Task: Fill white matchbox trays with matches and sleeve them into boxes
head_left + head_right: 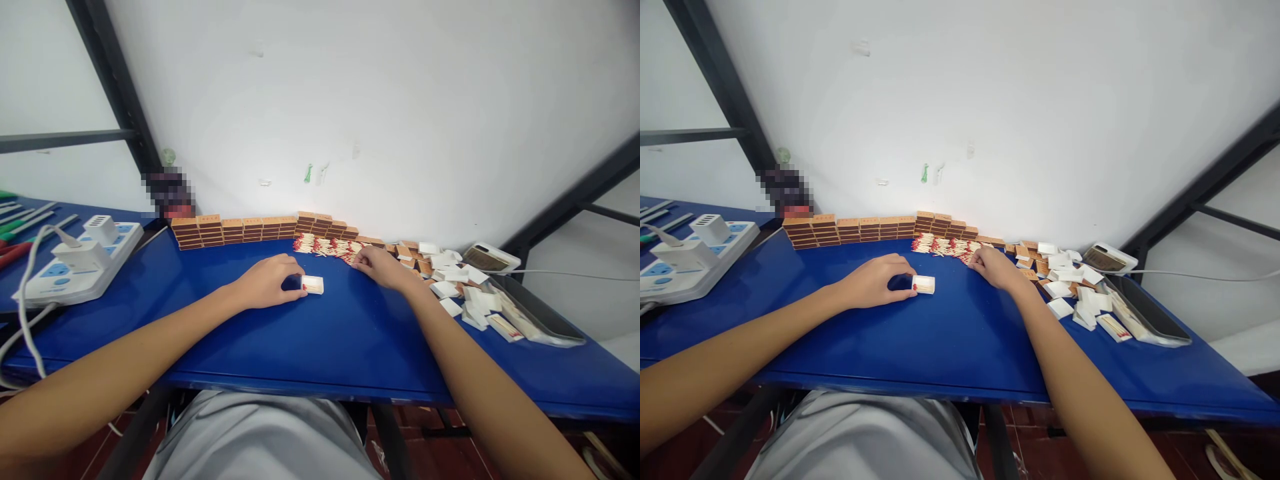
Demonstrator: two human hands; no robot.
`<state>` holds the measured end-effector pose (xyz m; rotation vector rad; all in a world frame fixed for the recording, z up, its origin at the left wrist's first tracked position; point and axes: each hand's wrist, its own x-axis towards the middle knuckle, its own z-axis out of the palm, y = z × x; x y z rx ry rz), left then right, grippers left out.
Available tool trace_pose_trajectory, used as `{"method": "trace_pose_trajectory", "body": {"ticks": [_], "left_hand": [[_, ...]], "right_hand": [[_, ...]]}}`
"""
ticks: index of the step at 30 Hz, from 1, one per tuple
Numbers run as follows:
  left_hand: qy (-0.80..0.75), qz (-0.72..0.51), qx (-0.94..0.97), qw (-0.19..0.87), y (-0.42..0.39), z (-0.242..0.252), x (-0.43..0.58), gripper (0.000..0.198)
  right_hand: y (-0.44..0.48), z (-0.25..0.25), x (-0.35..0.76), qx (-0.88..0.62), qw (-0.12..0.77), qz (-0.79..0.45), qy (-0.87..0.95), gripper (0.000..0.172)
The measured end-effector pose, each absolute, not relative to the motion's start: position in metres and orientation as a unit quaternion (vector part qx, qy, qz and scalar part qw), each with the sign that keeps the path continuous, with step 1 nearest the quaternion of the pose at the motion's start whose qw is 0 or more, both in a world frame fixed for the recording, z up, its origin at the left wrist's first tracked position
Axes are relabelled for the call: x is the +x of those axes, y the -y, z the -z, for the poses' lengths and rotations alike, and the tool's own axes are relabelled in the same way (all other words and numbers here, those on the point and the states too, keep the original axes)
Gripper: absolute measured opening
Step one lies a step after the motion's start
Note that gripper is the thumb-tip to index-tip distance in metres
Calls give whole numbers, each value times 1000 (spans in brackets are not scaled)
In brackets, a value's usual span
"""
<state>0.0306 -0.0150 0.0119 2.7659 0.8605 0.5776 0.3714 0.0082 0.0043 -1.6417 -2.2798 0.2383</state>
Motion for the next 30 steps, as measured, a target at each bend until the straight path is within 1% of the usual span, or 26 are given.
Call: {"method": "trace_pose_trajectory", "body": {"ticks": [7,12,22,25,30], "left_hand": [[-295,-188,933,89,15,-11,30,30],[-291,-195,932,93,15,-12,31,29],[-291,-191,933,89,14,-11,30,29],[-292,-191,933,88,14,-11,31,29],[-292,-194,932,87,14,-10,31,28]], "right_hand": [[-8,-5,366,-572,161,-65,802,14],[-10,-1,367,-569,169,-48,803,11],[-10,-3,367,-575,158,-62,800,15],[-4,-7,358,-557,180,-68,808,16],[23,-17,312,-470,259,-97,838,16]]}}
